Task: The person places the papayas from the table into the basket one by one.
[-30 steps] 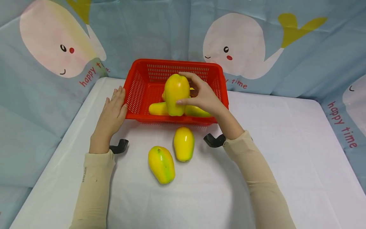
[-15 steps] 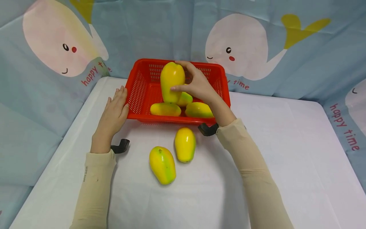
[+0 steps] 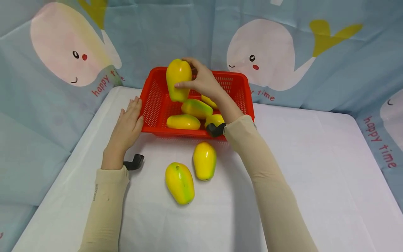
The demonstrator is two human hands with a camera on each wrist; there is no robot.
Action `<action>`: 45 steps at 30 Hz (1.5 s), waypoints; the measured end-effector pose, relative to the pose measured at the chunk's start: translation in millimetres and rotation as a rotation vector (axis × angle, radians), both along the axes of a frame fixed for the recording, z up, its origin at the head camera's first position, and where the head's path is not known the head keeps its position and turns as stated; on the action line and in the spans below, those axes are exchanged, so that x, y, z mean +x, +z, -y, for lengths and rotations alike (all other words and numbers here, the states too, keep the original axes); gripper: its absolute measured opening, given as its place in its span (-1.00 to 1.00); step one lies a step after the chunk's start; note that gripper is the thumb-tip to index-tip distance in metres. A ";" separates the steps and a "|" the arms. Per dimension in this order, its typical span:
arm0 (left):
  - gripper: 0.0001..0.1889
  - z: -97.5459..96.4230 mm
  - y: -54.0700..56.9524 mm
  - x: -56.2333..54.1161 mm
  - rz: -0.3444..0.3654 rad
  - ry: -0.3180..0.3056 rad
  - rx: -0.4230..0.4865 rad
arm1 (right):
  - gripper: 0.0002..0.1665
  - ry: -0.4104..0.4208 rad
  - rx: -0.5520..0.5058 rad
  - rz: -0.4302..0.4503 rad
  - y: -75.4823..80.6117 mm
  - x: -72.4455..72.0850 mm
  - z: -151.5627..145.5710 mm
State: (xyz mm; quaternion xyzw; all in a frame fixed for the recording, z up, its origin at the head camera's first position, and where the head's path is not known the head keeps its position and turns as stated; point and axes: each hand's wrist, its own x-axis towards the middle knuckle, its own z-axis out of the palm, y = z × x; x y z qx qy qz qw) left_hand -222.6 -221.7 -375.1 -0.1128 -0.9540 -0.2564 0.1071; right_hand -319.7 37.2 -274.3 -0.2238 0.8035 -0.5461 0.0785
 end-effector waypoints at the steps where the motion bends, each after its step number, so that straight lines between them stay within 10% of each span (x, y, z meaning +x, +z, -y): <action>1: -0.41 -0.5 -0.1 0.1 0.001 -0.001 -0.001 | -0.10 -0.002 0.000 0.005 -0.8 -2.2 1.8; 34: -0.38 -27.8 -6.0 -3.6 -0.009 -0.014 -0.004 | -0.02 0.336 0.673 0.142 -51.5 -62.1 26.8; 45: -0.38 -28.5 -5.7 -4.3 0.011 -0.009 -0.008 | -0.15 0.366 0.652 0.114 -56.3 -61.4 23.0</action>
